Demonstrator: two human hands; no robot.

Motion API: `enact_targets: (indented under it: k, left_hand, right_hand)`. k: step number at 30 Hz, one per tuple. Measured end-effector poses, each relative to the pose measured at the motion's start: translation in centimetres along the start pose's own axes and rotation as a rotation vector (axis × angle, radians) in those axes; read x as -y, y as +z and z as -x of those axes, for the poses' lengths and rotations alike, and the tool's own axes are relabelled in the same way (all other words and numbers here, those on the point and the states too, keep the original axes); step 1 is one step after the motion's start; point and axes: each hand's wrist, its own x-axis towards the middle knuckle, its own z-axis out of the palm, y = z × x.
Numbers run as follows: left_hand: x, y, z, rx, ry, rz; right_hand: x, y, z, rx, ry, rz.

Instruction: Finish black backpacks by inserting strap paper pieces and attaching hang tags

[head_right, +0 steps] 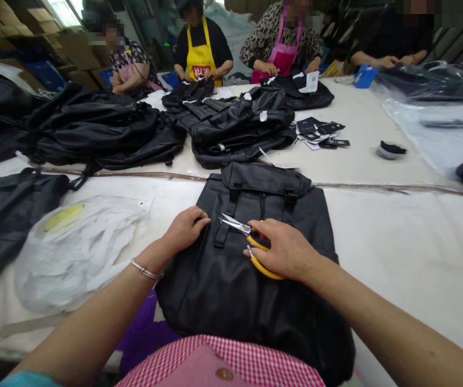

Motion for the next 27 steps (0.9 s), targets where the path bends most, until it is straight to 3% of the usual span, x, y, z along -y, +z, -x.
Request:
enact_targets:
  k: [4, 14, 27]
  left_hand:
    - [0.2, 0.1, 0.3, -0.026, -0.026, 0.099]
    - [0.1, 0.4, -0.2, -0.017, -0.2, 0.233]
    - [0.0, 1.0, -0.4, -0.015, -0.256, 0.241]
  right_hand:
    - [0.1, 0.6, -1.7, 0.035, -0.08, 0.232]
    - [1.1, 2.1, -4.6, 0.153, -0.181, 0.336]
    - [2.4, 2.1, -4.5, 0.211, -0.286, 0.478]
